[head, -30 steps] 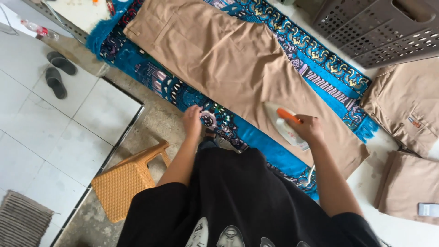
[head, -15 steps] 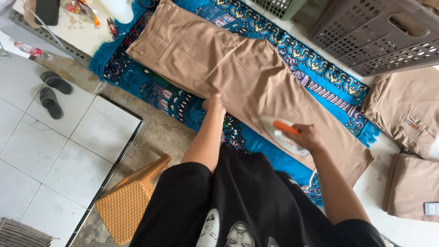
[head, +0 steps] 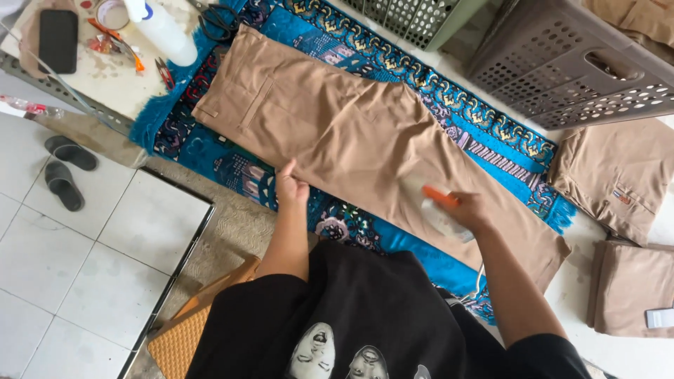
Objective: Ironing and folding a pair of tan pants on a patterned mat.
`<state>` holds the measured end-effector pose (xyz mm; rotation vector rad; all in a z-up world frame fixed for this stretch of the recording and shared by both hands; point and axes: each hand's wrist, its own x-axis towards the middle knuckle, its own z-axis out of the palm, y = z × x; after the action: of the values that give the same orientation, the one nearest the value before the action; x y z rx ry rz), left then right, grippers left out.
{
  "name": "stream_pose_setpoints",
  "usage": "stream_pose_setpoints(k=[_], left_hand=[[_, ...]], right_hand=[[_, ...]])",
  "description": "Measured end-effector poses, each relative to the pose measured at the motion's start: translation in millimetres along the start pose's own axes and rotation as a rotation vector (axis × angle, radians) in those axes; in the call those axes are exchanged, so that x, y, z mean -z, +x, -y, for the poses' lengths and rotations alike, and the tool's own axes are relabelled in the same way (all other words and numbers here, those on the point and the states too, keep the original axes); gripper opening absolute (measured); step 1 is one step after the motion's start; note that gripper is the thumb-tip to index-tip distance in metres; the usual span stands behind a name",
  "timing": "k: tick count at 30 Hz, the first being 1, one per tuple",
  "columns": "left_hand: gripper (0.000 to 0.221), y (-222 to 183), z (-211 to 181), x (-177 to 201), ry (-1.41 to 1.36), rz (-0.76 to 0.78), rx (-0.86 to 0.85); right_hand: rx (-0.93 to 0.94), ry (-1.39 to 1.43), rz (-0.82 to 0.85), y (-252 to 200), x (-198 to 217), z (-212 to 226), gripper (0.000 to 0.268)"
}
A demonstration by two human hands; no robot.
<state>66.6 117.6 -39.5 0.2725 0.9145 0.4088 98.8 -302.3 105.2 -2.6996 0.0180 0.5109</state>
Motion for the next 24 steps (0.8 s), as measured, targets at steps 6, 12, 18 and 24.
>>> stream_pose_setpoints(k=[6, 12, 18, 24], left_hand=[[0.055, 31.2, -60.3, -3.7, 0.222, -0.103, -0.161], [0.048, 37.8, -74.4, 1.7, 0.387, -0.21, -0.039], [0.044, -26.5, -109.0, -67.3, 0.306, -0.221, 0.023], [0.085, -6.5, -85.5, -65.4, 0.751, -0.375, -0.483]], right_hand=[[0.222, -0.234, 0.007, 2.5, -74.2, -14.4, 0.038], [0.249, -0.263, -0.509, 43.7, 15.7, 110.1, 0.043], [-0.105, -0.106, -0.083, 82.3, 25.0, 104.4, 0.052], [0.052, -0.286, 0.25, 22.9, -50.8, 38.9, 0.051]])
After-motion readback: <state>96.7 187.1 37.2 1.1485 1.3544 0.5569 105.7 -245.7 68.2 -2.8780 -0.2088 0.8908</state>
